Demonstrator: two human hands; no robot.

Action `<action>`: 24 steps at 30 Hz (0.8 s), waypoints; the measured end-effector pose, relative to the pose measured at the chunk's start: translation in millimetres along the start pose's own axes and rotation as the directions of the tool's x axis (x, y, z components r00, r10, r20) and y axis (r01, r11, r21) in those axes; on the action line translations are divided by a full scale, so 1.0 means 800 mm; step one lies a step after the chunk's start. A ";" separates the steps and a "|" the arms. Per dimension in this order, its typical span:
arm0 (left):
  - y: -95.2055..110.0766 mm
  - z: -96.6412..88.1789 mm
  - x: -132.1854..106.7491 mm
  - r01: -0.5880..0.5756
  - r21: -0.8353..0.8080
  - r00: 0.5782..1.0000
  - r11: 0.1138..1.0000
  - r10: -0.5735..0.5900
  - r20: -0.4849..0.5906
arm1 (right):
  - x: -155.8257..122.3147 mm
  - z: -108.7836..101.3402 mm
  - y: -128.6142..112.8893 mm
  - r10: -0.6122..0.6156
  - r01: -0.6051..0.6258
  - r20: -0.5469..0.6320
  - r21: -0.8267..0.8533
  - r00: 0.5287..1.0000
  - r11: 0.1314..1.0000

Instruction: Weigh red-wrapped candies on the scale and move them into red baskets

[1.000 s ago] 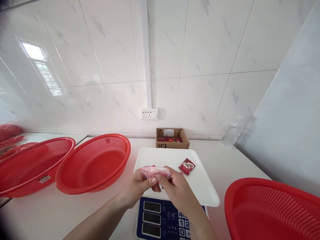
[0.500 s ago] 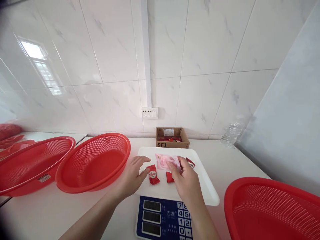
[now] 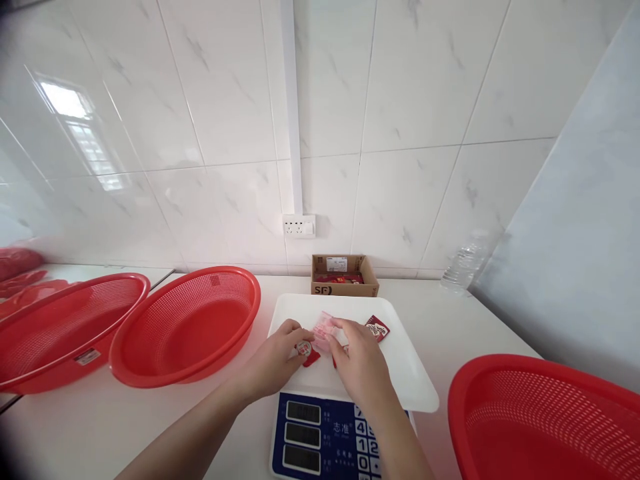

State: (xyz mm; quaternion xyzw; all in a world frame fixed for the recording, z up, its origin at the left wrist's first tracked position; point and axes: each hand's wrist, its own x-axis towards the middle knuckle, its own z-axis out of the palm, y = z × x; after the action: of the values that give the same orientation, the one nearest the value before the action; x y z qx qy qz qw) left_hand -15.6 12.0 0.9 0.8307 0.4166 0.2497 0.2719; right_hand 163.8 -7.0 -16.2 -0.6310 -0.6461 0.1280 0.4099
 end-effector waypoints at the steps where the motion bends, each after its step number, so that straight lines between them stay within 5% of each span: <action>1: 0.000 0.001 0.000 0.014 -0.057 0.999 0.998 -0.016 -0.039 | -0.002 0.000 -0.003 -0.003 0.002 0.026 0.018 1.000 1.000; 4: 0.001 0.003 -0.001 -0.004 -0.308 0.989 0.951 -0.041 -0.141 | -0.006 -0.003 -0.014 0.024 -0.030 0.092 0.062 0.995 0.998; 9: 0.007 0.007 -0.005 0.014 -0.744 0.987 0.668 -0.128 -0.097 | -0.011 -0.015 -0.032 0.027 -0.078 0.267 0.184 0.963 0.980; 13: 0.016 0.003 -0.007 0.053 -0.819 0.991 0.572 -0.131 -0.028 | -0.012 -0.022 -0.037 -0.020 -0.032 0.245 0.208 0.969 0.978; 17: 0.022 -0.006 -0.008 0.109 -0.807 0.988 0.581 -0.152 0.024 | -0.014 -0.029 -0.041 -0.029 -0.024 0.248 0.208 0.968 0.978; 24: 0.027 -0.007 -0.008 0.079 -0.817 0.978 0.572 -0.202 -0.047 | -0.016 -0.031 -0.044 -0.022 -0.051 0.261 0.267 0.965 0.962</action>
State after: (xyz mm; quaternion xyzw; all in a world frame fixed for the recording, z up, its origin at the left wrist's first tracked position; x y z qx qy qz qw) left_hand -10.2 -2.6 17.7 0.5603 0.3389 0.4451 0.6108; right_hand 154.6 -33.7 18.6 -0.5512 -0.6661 0.3005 0.4026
